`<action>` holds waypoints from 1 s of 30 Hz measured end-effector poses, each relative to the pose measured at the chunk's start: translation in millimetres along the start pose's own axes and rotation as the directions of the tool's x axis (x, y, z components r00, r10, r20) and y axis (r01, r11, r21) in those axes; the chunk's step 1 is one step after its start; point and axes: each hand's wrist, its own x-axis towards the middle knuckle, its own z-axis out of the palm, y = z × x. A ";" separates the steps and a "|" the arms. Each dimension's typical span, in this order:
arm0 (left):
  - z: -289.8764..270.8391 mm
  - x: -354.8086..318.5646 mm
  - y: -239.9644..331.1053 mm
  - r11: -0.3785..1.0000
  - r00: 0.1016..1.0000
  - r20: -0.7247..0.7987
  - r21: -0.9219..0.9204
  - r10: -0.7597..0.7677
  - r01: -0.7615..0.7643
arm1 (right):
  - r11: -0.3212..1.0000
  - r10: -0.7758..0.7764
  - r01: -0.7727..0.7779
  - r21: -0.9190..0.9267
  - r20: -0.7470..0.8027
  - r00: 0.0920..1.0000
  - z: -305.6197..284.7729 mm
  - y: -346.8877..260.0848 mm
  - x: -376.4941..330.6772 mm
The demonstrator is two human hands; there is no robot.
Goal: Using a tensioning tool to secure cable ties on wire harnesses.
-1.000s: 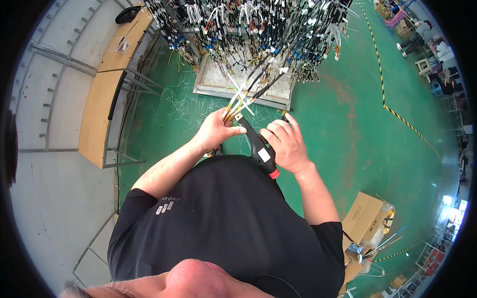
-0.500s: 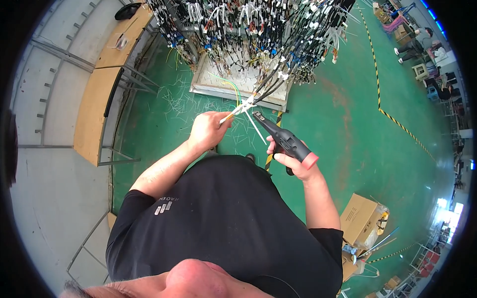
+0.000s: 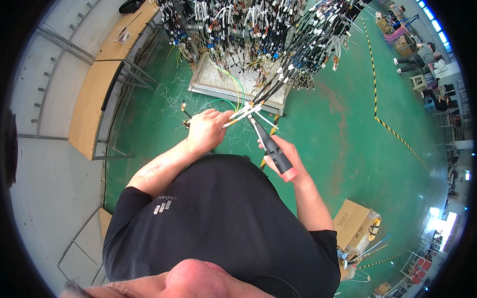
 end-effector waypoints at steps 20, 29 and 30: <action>-13.8 20.2 -21.2 0.666 0.796 0.520 -0.479 -0.309 0.571 | 0.880 -0.259 0.147 -0.452 -0.197 0.946 13.0 18.6 7.8; -2.4 37.2 4.9 0.497 0.749 0.628 -0.591 -0.211 0.635 | 0.570 -0.538 0.339 -0.748 -0.029 0.843 -0.1 1.3 26.1; 0.4 35.1 3.9 0.497 0.750 0.627 -0.592 -0.211 0.634 | 0.569 -0.538 0.340 -0.749 -0.027 0.842 -0.2 2.4 26.2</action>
